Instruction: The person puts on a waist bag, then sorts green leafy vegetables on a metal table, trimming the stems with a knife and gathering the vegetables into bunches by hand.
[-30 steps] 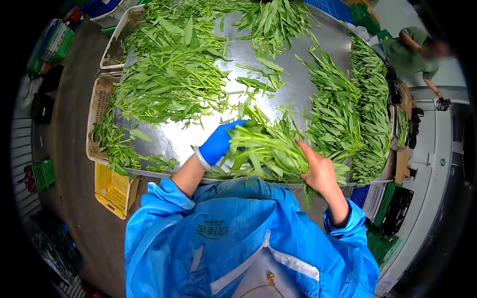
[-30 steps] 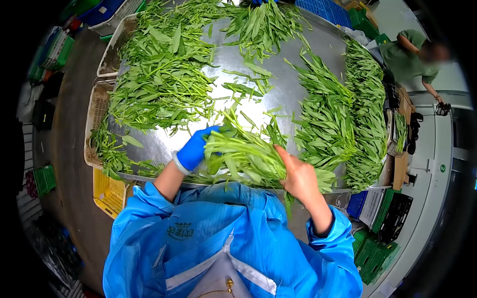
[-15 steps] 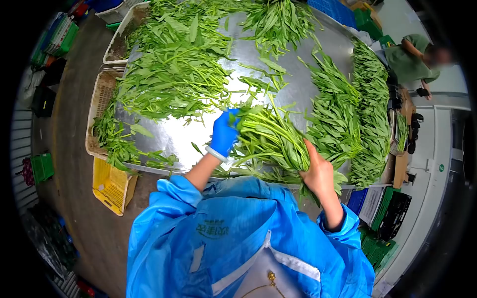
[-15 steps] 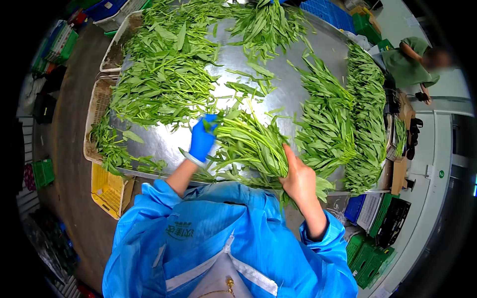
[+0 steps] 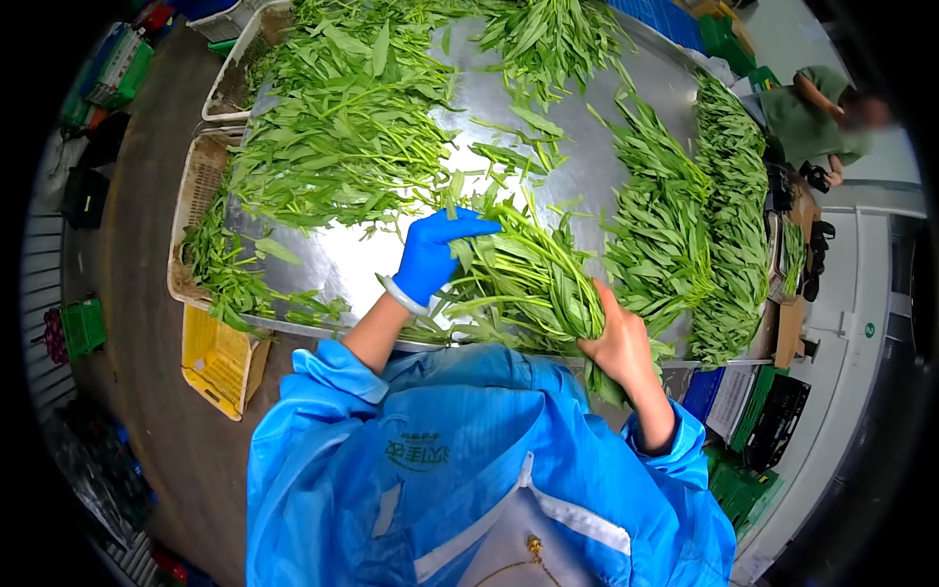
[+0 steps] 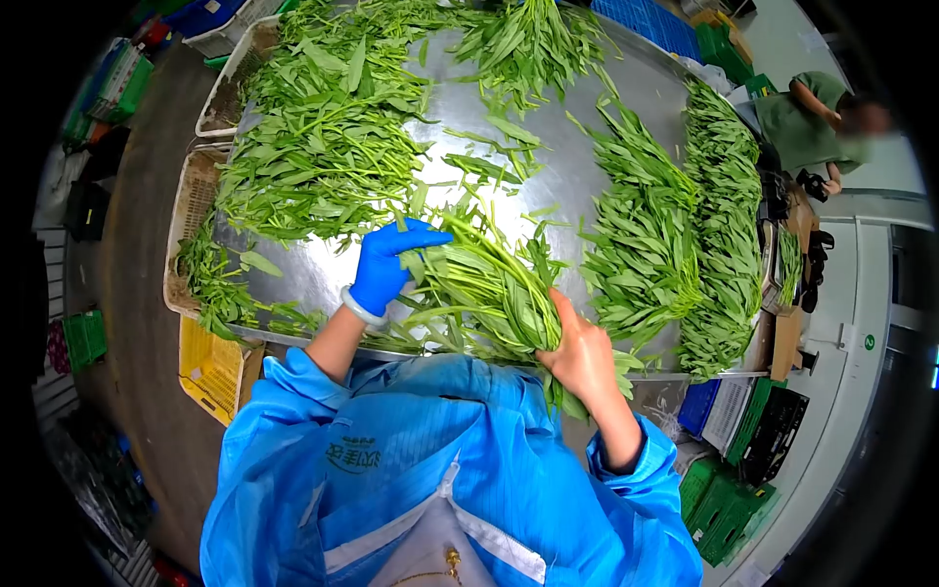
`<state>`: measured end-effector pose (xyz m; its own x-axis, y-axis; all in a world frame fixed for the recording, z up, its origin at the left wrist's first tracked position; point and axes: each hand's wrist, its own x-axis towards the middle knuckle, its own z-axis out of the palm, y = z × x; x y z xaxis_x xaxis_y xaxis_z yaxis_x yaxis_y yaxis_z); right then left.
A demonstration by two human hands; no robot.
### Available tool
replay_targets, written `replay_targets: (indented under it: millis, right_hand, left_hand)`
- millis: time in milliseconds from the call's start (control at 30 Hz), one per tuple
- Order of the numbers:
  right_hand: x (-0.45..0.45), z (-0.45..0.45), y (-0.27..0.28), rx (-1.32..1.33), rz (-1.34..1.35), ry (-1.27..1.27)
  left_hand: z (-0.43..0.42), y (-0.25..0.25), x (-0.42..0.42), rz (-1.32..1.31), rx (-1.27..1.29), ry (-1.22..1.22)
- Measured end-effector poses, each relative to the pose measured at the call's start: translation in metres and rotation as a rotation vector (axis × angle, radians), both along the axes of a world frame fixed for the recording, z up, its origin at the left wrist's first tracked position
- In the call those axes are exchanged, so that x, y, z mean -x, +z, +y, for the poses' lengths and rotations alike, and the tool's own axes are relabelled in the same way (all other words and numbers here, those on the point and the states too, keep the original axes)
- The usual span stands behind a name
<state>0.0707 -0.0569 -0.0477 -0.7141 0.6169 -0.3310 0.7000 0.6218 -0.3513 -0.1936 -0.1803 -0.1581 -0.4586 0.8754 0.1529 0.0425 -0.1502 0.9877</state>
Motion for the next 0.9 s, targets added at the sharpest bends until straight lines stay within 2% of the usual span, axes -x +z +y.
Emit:
replay_targets:
  millis: [67, 167, 200, 267, 333, 400, 467, 500, 533, 600, 633, 667, 700, 733, 800, 833, 867, 900]
  right_hand:
    - [0.002, 0.001, 0.004, 0.08, -0.008, -0.048]
    - [-0.005, 0.002, 0.003, 0.171, -0.005, -0.133]
    - [-0.006, 0.004, 0.003, 0.189, 0.001, -0.163]
    - [-0.013, 0.002, -0.001, 0.168, 0.105, -0.169]
    - [0.0, -0.002, 0.004, 0.111, 0.037, -0.214]
    - [0.004, -0.002, -0.004, 0.039, -0.018, -0.178]
    - [0.01, -0.004, -0.009, -0.047, -0.036, -0.088]
    - [0.01, 0.0, -0.008, -0.019, -0.073, -0.09]
    - [0.004, 0.004, -0.009, 0.034, -0.025, -0.119]
    - [-0.014, 0.018, -0.014, 0.134, 0.072, -0.175]
    - [-0.023, 0.025, -0.015, 0.25, 0.098, -0.255]
    - [-0.03, 0.034, -0.018, 0.488, 0.227, -0.283]
    - [-0.033, 0.036, -0.014, 0.663, 0.232, -0.349]
    - [-0.035, 0.037, -0.011, 0.838, 0.235, -0.415]
    - [-0.04, 0.036, -0.013, 0.948, 0.2, -0.489]
    - [-0.042, 0.035, -0.015, 1.003, 0.178, -0.527]
    - [-0.042, 0.035, -0.02, 1.025, 0.178, -0.521]
    - [-0.042, 0.033, -0.026, 1.047, 0.178, -0.516]
  left_hand:
    - [-0.005, -0.011, 0.003, -0.005, -0.054, 0.036]
    - [-0.021, -0.019, 0.021, -0.624, 0.122, 0.256]
    - [-0.026, -0.044, 0.033, -0.364, 0.125, 0.41]
    - [-0.037, -0.038, 0.025, -0.522, 0.329, 0.257]
    - [-0.026, -0.038, -0.002, -0.785, 0.252, -0.064]
    - [-0.012, -0.046, -0.04, -0.61, 0.234, -0.22]
    - [-0.004, -0.011, -0.043, -0.547, 0.327, -0.416]
    - [0.001, -0.016, -0.032, -0.443, 0.657, -0.515]
    - [-0.004, -0.067, -0.039, -0.502, 0.389, -0.37]
    - [-0.008, -0.112, -0.002, 0.049, 0.438, -0.232]
    - [-0.013, -0.118, 0.011, -0.336, 0.325, 0.098]
    - [-0.018, -0.11, 0.047, -0.359, 0.511, 0.098]
    - [-0.022, -0.107, 0.063, -0.434, 0.308, 0.22]
    - [-0.029, -0.104, 0.066, -0.545, 0.273, 0.162]
    - [-0.023, -0.087, 0.051, -0.645, 0.342, 0.019]
    - [-0.02, -0.061, 0.038, -0.714, 0.424, -0.106]
    - [-0.011, -0.087, 0.014, -0.536, 0.182, -0.203]
    - [-0.007, -0.082, 0.0, -0.458, 0.237, -0.213]
